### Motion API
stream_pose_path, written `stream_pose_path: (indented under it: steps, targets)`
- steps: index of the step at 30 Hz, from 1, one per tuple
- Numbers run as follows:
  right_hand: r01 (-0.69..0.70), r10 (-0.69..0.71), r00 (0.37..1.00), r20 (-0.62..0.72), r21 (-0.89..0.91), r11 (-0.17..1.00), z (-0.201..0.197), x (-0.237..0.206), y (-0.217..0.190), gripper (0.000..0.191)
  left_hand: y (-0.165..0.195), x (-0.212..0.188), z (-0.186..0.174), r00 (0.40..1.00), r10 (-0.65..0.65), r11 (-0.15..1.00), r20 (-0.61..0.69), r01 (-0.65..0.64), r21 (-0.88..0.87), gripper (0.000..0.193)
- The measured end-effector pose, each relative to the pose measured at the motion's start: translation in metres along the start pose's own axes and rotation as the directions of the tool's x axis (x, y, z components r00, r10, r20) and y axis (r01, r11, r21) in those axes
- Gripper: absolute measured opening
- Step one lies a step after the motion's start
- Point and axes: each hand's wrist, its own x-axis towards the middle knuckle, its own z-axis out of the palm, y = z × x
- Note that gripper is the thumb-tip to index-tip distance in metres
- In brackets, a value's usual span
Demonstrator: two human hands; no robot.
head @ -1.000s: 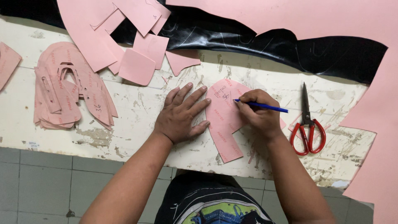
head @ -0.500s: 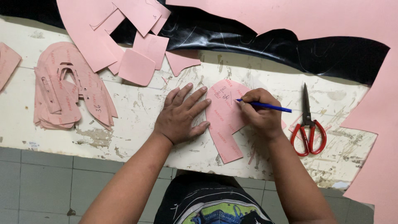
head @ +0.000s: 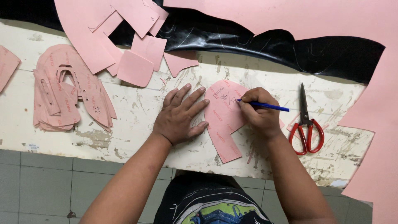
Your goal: The person uses red-handled scissors to cut a pink shoe pattern along a pre-drawn outline, then writes on the finished piece with a blue pen. The cut pattern is placed on the table among other similar pieces.
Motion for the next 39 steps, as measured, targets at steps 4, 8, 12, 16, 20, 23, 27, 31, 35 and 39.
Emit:
stream_pose_path:
  steps: [4,8,12,16,20,23,27,31,35,39]
  targets:
    - [-0.203,0.249,0.963,-0.106,0.33,0.922,-0.006,-0.005,0.001,0.01,0.001,0.001,0.002,0.999,-0.02,1.0,0.045,0.02,0.002,0.06]
    - [-0.2,0.256,0.958,-0.127,0.34,0.919,-0.033,-0.012,-0.008,0.019,-0.001,0.001,0.002,1.0,-0.004,1.0,0.029,0.005,-0.008,0.061]
    - [-0.321,0.264,0.947,-0.184,-0.523,0.789,-0.036,-0.026,-0.026,0.027,-0.002,0.002,0.002,1.0,0.01,1.0,0.023,-0.009,-0.024,0.062]
    - [-0.274,0.307,0.944,-0.119,-0.802,0.531,-0.023,-0.036,-0.041,0.056,-0.002,0.004,0.0,1.0,0.017,0.999,0.007,-0.017,-0.037,0.061]
    - [-0.378,0.347,0.913,-0.213,-0.759,0.53,-0.022,-0.036,-0.043,0.065,0.0,0.006,-0.002,1.0,0.015,0.999,0.016,-0.014,-0.05,0.066]
    - [-0.629,0.652,0.731,-0.202,-0.57,0.528,-0.027,-0.037,-0.044,0.049,-0.002,0.009,-0.003,1.0,0.019,0.996,0.008,-0.018,-0.085,0.071]
    - [-0.669,0.651,0.738,-0.175,-0.064,0.741,-0.028,-0.053,-0.05,0.032,-0.004,0.01,-0.004,1.0,0.022,0.984,0.007,-0.02,-0.177,0.081]
    - [-0.67,0.678,0.697,-0.234,0.124,0.732,-0.024,-0.065,-0.061,0.021,-0.009,0.009,-0.003,1.0,0.018,0.951,-0.02,-0.023,-0.309,0.087]
    - [-0.568,0.636,0.691,-0.345,0.285,0.772,-0.01,-0.068,-0.067,0.014,-0.013,0.01,-0.001,1.0,0.003,0.915,-0.01,-0.006,-0.404,0.08]
    - [-0.632,0.643,0.663,-0.383,0.173,0.755,0.002,-0.076,-0.072,0.022,-0.019,0.011,-0.005,0.987,-0.043,0.793,-0.158,-0.062,-0.606,0.063]
